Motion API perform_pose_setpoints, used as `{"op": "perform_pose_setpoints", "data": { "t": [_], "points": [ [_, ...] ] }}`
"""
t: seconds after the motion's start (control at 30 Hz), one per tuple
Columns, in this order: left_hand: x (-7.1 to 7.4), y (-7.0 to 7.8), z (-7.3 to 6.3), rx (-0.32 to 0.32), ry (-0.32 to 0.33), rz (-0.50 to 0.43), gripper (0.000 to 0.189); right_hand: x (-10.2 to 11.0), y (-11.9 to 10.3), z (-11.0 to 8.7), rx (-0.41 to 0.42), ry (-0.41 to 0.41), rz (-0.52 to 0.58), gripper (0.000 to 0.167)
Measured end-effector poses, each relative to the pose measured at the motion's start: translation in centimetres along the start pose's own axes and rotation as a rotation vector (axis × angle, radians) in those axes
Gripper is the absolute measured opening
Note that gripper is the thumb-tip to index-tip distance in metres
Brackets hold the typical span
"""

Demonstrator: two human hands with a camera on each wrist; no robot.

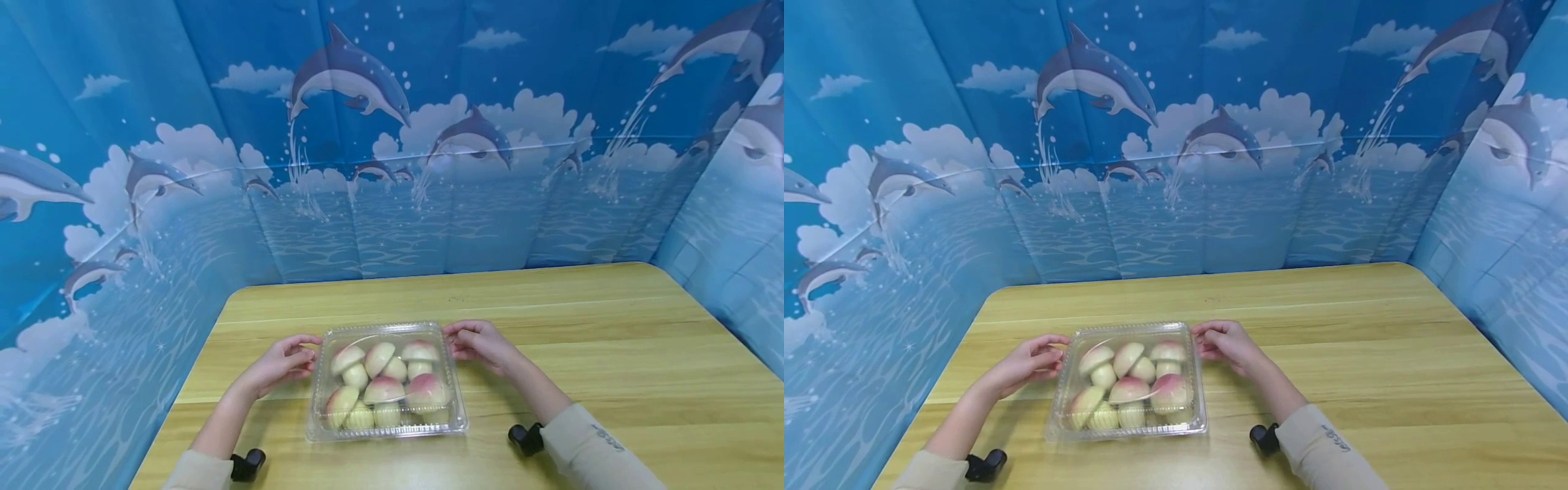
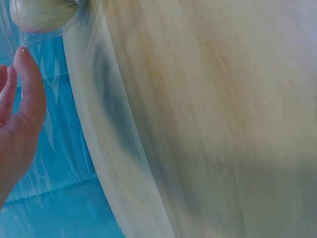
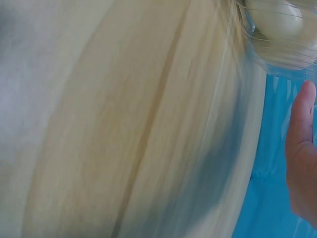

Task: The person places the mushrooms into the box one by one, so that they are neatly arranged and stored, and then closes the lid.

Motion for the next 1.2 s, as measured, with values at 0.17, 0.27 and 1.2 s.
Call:
{"op": "perform_pose_setpoints", "data": {
  "t": [0.17,0.27,1.2],
  "points": [
    [-0.5,-0.2,-0.6,0.016,-0.039,0.022,0.051,-0.5,0.0,-0.6,-0.025,-0.057,-0.054,0.038],
    [-0.9,-0.1,-1.1,0.022,-0.058,0.031,0.057,-1.0,-0.1,-1.0,-0.021,-0.119,-0.102,0.044],
    [-5.1,0.4,-6.0,0.001,-0.18,-0.007,0.091,-4.0,1.1,-6.9,-0.077,-0.306,-0.098,0.097]
  ]
}}
Point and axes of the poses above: each hand's wrist, its own z-axis towards the middle knuckle, its own x-axis out of the back of the hand, y = z × x, the point moved 10 cm from there along z, towards the middle knuckle, and after that the axes turned 10 degrees about z, right-handed, at the moved point
